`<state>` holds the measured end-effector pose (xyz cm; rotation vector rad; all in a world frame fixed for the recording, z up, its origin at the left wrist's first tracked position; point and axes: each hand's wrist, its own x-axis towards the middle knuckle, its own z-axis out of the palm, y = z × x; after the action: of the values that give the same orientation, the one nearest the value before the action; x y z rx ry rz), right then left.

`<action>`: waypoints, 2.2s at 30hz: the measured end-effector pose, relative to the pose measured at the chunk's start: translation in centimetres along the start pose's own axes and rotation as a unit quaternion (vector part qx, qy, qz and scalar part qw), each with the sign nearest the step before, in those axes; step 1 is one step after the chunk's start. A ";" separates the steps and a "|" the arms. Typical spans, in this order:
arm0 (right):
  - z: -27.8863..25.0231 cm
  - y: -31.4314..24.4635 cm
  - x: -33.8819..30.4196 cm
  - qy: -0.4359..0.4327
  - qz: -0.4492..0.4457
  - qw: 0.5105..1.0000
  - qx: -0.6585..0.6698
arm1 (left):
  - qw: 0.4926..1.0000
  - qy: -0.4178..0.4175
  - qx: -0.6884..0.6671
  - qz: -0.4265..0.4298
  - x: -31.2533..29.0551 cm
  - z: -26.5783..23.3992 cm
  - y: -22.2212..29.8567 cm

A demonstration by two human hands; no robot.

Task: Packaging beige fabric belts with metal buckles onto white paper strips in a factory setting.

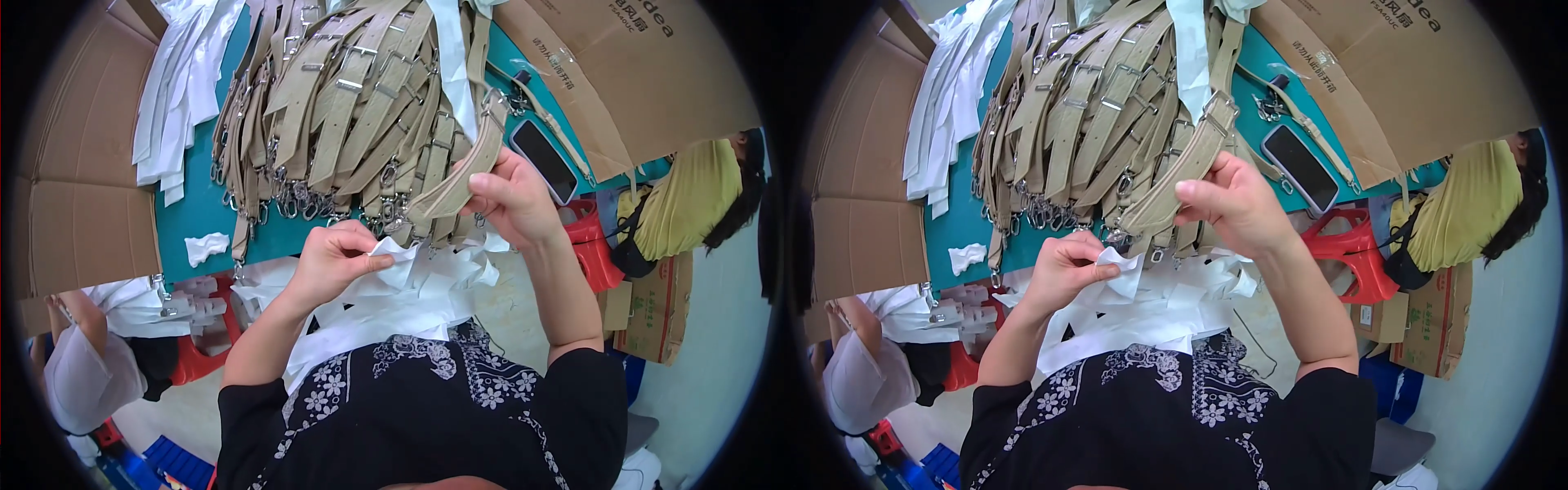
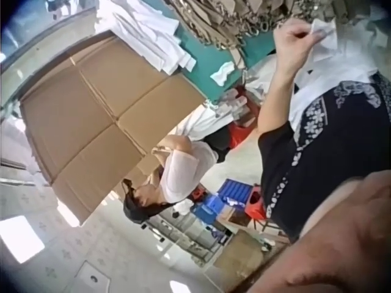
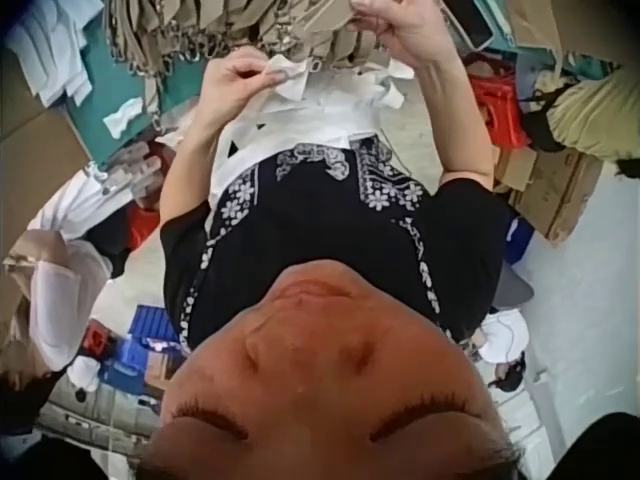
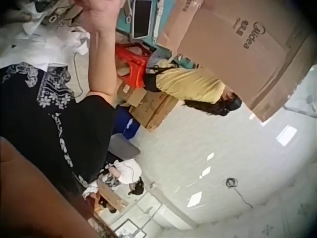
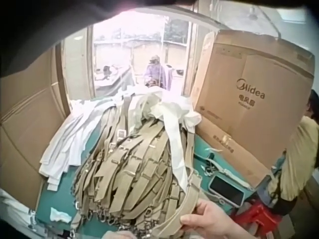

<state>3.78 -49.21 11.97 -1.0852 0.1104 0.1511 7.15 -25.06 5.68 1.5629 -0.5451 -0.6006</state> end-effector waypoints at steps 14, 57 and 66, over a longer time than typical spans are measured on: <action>1.1 0.9 0.0 0.012 0.002 0.999 -0.041 | 0.999 0.041 0.015 0.015 -1.6 -0.3 -0.2; 3.1 5.0 1.6 0.009 0.142 0.984 -0.103 | 0.993 0.109 0.044 -0.031 -1.4 -0.3 -1.0; 3.5 5.4 1.9 0.052 0.207 0.976 0.050 | 0.948 0.176 0.198 0.177 -1.4 0.2 -2.1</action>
<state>4.76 -43.53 8.59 -0.9578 0.4344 0.4595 5.99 -24.10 3.65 1.8380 -0.6779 0.0730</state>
